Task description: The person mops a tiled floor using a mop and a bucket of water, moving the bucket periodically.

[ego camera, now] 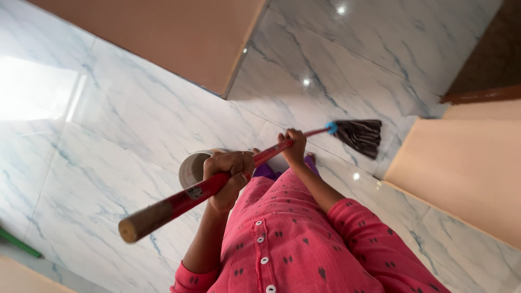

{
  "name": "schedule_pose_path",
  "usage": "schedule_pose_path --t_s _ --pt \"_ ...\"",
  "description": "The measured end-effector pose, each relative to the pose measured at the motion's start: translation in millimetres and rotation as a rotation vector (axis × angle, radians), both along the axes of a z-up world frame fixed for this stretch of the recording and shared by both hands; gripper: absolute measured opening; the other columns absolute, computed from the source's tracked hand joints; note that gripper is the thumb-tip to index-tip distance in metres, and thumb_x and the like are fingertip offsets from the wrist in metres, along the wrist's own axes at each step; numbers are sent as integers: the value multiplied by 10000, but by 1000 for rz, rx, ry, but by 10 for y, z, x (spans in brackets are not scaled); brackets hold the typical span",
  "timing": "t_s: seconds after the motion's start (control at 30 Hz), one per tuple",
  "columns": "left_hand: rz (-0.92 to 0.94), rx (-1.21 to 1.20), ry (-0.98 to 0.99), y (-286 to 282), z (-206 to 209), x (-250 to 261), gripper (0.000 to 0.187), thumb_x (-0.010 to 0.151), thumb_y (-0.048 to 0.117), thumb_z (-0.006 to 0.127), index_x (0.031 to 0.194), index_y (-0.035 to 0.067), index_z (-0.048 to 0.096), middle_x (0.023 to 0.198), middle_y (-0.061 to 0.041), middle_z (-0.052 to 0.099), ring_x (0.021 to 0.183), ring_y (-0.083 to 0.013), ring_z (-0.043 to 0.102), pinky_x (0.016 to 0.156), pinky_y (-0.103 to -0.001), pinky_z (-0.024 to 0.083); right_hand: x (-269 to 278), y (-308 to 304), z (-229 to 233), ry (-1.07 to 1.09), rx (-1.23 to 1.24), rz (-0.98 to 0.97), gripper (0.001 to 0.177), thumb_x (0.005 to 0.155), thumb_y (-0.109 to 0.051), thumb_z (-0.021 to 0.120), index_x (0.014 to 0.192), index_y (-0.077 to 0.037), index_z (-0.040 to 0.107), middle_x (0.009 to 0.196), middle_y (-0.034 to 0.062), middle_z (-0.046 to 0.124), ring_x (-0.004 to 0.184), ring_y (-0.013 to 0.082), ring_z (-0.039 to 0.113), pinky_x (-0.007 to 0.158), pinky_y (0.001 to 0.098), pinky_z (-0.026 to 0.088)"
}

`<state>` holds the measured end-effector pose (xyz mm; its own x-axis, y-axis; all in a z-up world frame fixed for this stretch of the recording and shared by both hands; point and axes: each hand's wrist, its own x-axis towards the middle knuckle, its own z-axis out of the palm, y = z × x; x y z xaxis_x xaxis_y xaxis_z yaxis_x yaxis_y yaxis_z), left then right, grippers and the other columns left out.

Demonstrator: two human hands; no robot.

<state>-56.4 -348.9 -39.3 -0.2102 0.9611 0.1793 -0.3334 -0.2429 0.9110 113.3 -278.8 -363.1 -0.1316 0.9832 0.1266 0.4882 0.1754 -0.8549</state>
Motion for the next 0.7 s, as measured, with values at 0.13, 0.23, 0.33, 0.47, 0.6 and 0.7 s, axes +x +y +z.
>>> schedule_pose_path --t_s 0.13,0.23,0.33,0.47,0.6,0.7 --pt "139 38 108 -184 100 -455 249 699 17 516 627 66 283 610 -72 425 565 -181 388 542 -341 324 -760 293 -24 14 110 177 344 764 -107 753 645 -46 436 634 105 514 656 321 479 651 432 379" --pt "283 87 137 -357 257 -779 224 736 12 512 620 38 322 596 -66 420 545 -166 371 547 -338 287 -1443 340 -31 64 92 379 339 735 -178 747 614 -64 452 644 106 537 651 312 507 701 431 399" --pt "461 -5 152 -617 542 -907 245 732 -27 501 659 53 281 608 -56 376 568 -154 322 543 -321 258 -2068 140 122 114 -5 555 337 747 -214 760 607 -96 477 630 77 553 665 274 537 778 427 425" --pt "691 -2 205 -835 771 -914 254 720 -58 459 631 74 261 604 -16 278 523 -150 295 518 -324 273 -2512 -166 415 208 -89 807 321 731 -245 787 647 -103 513 675 81 591 741 293 579 819 431 438" --pt "987 -47 209 -990 753 -1013 236 700 -24 372 617 121 205 535 0 220 405 -108 230 464 -299 267 -2709 -438 495 164 -167 1004 305 726 -229 792 687 -103 517 693 82 597 823 302 597 853 431 462" --pt "1059 -15 218 -1136 685 -1205 288 771 -15 374 582 138 220 524 13 205 339 -99 213 415 -305 269 -2691 -599 484 111 -207 1048 314 723 -223 798 700 -95 512 719 80 610 855 304 604 853 440 456"
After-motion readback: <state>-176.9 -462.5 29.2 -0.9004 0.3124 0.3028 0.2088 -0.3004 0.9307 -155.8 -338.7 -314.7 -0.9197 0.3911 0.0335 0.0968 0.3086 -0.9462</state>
